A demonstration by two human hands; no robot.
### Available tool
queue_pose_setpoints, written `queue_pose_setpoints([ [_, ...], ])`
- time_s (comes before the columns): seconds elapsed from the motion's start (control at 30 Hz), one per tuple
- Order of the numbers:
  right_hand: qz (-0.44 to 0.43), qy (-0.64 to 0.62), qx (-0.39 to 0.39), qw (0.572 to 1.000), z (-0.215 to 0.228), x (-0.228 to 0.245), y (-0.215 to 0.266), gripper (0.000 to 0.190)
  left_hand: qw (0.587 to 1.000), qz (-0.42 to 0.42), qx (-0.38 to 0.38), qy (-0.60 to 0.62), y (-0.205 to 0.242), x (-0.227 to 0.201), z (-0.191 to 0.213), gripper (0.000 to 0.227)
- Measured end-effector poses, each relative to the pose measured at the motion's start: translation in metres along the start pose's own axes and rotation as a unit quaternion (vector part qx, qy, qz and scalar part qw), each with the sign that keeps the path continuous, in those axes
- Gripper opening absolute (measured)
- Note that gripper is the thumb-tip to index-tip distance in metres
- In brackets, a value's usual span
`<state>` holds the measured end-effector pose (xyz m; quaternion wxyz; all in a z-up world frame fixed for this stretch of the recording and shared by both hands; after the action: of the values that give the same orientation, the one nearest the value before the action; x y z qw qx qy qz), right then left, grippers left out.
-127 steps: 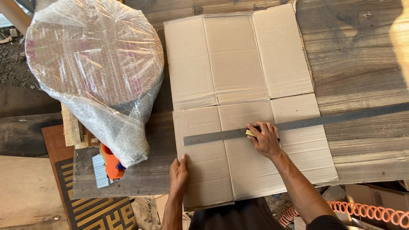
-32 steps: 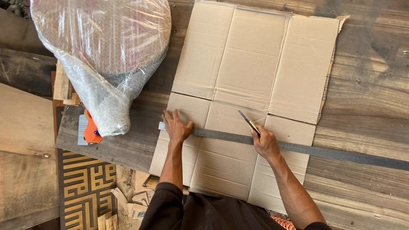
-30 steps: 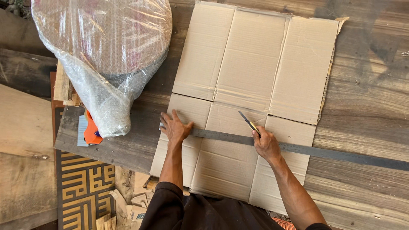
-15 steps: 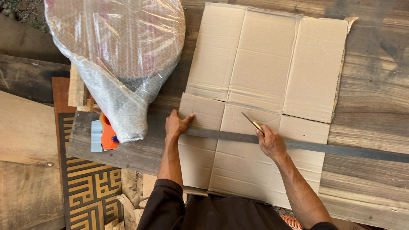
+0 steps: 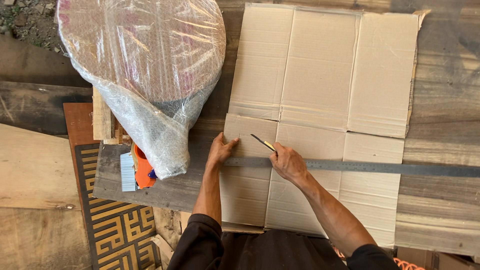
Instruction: The person uses a metal ruler and a utility knife to cut a large piece of cardboard into smaller rectangular sections on a wooden workbench. They measure and score the cardboard along straight lines, then separate the cut pieces. The person also uses a sanding block on the edges of the cut cardboard.
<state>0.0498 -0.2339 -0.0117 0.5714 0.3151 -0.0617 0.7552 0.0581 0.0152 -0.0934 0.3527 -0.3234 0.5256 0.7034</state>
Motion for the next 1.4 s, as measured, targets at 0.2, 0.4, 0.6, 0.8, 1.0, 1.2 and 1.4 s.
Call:
queue_pose_setpoints([
  [0.2,0.029,-0.02,0.044,0.998,-0.05,-0.006,-0.028,0.019,1.0,-0.007,-0.001,0.005,0.004,-0.009,0.002,0.023],
  [0.4,-0.033,-0.111,0.096,0.989,-0.033,0.061,-0.006,0.022,1.0,-0.004,-0.011,-0.012,-0.002,0.003,0.003,0.023],
  [0.6,-0.069,-0.198,0.082,0.974,-0.063,0.058,-0.01,0.027,0.999,-0.017,-0.033,-0.01,-0.001,-0.003,0.003,0.022],
  [0.8,-0.119,-0.221,0.096,0.963,-0.063,0.081,0.003,0.029,1.0,-0.005,-0.03,0.008,0.005,0.009,-0.008,0.02],
  [1.0,-0.129,-0.192,0.092,0.969,-0.071,0.082,-0.001,0.027,0.999,-0.024,-0.028,0.003,0.007,0.012,-0.009,0.023],
  [1.2,-0.129,-0.166,0.111,0.971,-0.117,0.055,-0.014,0.029,0.999,-0.037,-0.035,0.002,0.004,0.019,-0.011,0.023],
  [1.4,-0.138,-0.155,0.164,0.964,-0.063,0.085,-0.012,0.034,0.999,-0.036,-0.04,-0.008,-0.004,0.025,-0.015,0.025],
])
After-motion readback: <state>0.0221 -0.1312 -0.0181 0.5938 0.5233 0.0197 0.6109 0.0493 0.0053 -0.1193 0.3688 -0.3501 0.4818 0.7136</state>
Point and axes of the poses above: each hand's wrist, its own y-axis away from the middle knuckle, its own z-axis out of the back of the hand, x = y × z, the point moved 8 cm from there along -y, towards the middle knuckle, and after that the axes turned 1 degree about -y, right-handed, at the moved point
